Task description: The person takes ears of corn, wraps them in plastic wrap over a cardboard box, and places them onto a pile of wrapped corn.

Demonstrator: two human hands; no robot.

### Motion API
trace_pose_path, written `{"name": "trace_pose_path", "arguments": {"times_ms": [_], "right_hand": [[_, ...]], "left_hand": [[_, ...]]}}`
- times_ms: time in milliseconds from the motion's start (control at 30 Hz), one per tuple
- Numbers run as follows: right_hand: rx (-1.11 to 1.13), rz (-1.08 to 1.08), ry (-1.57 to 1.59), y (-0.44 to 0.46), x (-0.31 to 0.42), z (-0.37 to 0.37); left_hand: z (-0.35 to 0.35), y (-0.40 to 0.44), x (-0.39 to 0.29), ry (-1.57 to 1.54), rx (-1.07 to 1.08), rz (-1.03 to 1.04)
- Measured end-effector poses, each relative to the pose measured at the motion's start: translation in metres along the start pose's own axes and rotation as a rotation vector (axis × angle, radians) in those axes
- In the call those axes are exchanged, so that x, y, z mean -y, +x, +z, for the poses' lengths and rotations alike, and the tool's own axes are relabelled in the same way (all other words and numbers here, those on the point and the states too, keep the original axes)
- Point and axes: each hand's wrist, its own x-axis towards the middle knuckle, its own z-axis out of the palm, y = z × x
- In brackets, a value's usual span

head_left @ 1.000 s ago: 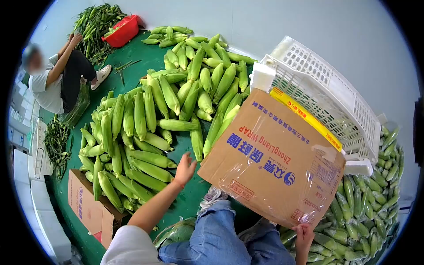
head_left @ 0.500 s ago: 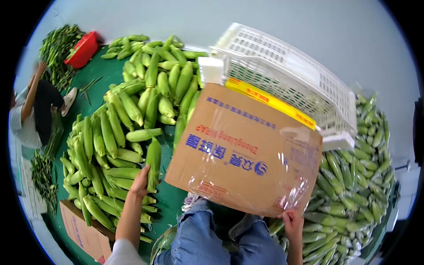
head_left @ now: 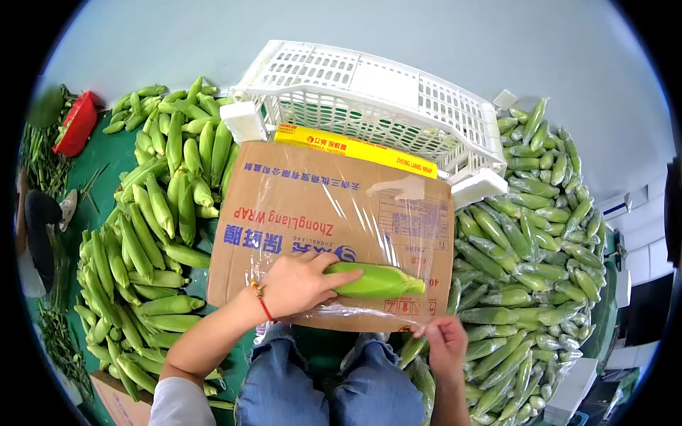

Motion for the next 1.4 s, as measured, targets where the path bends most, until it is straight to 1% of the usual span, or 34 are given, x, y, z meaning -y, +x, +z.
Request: {"name": "trace_pose_path", "arguments": {"times_ms": [33,100,133,167,233,267,333,367,400,433,500,533,567,600,633,700,767,800,833,900,933,967,1000,1067,1100,1133,1200,1233,1300,1333,1400], "right_hand": [[-0.037,-0.017,0.193,0.002,0.003,0.002],[-0.011,-0.306,-0.230,0.045,0.029,0.034],[0.007,-0.482,-0.553,0.074,0.019,0.051],[0.020,-0.651,-0.874,0.094,0.002,0.063],[-0.003,-0.695,-0.905,0.114,-0.011,0.068],[-0.018,-0.717,-0.915,0.124,-0.014,0.070],[-0.027,-0.720,-0.897,0.134,-0.014,0.072],[-0.029,-0.722,-0.893,0.138,-0.014,0.073],[-0.045,-0.744,-0.850,0.143,-0.012,0.075],[-0.040,-0.752,-0.844,0.145,-0.010,0.077],[-0.040,-0.778,-0.836,0.148,-0.002,0.078],[-0.045,-0.799,-0.821,0.151,-0.003,0.077],[-0.049,-0.821,-0.806,0.153,-0.010,0.075],[-0.055,-0.842,-0.792,0.156,-0.012,0.074],[-0.022,-0.768,-0.820,0.159,-0.008,0.074],[0.047,-0.598,-0.882,0.161,-0.005,0.072],[0.285,-0.238,-0.977,0.145,0.015,0.073],[0.413,-0.063,-1.012,0.138,0.024,0.076],[0.523,-0.055,-0.995,0.122,0.019,0.077],[0.604,-0.057,-0.848,0.103,0.021,0.078],[0.481,-0.145,-0.786,0.098,0.024,0.079],[0.357,-0.228,-0.724,0.093,0.027,0.080],[0.228,-0.319,-0.664,0.093,0.030,0.081],[0.258,-0.719,-0.841,0.104,0.022,0.086],[0.261,-0.926,-0.930,0.115,0.015,0.090],[0.212,-0.961,-0.958,0.133,0.007,0.096],[0.223,-0.996,-1.018,0.183,0.001,0.104],[0.237,-0.996,-1.040,0.202,0.002,0.108],[0.443,-0.848,-1.088,0.222,0.021,0.114],[0.450,-0.862,-1.085,0.218,0.028,0.116],[0.609,-0.795,-1.055,0.191,0.031,0.110]], "left_hand": [[0.000,0.005,0.004,-0.010,0.006,0.009],[-0.003,0.012,0.009,-0.034,0.015,0.005],[0.000,0.012,0.009,-0.007,-0.038,0.004],[0.005,0.005,0.010,0.083,-0.187,0.012],[0.018,-0.018,0.007,0.273,-0.484,0.019],[0.019,-0.035,-0.006,0.224,-0.548,-0.107],[0.045,-0.076,0.012,0.212,-0.458,-0.172],[0.043,-0.083,0.015,0.203,-0.415,-0.207],[0.037,-0.083,0.023,0.039,-0.452,-0.359],[0.010,-0.070,0.029,-0.131,-0.492,-0.518],[-0.044,-0.011,0.048,0.184,-0.629,-0.260],[-0.042,0.020,0.064,0.071,-0.514,-0.219],[-0.025,0.046,0.078,-0.040,-0.400,-0.178],[-0.001,0.068,0.085,0.068,-0.160,-0.215],[0.014,0.085,0.088,0.172,0.079,-0.247],[0.016,0.086,0.065,0.155,0.104,-0.225],[-0.015,0.051,0.011,0.013,0.289,-0.307],[0.005,0.016,-0.004,0.009,0.098,-0.253],[0.022,-0.014,-0.015,0.003,-0.099,-0.205],[0.023,-0.027,-0.019,0.089,-0.066,-0.202],[0.024,-0.035,-0.022,0.126,-0.038,-0.206],[0.026,-0.027,-0.015,0.065,-0.015,-0.264],[0.028,-0.011,0.000,0.072,-0.064,-0.316],[0.036,0.027,0.055,0.159,-0.232,-0.377],[0.024,0.049,0.077,0.215,-0.254,-0.324],[0.013,0.069,0.096,0.268,-0.276,-0.273],[0.006,0.101,0.130,0.014,0.005,-0.162],[-0.002,0.113,0.139,0.046,0.092,-0.187],[-0.005,0.127,0.140,0.091,0.291,-0.226],[-0.009,0.129,0.136,0.142,0.305,-0.210],[-0.012,0.128,0.128,0.162,0.335,-0.233]]}}
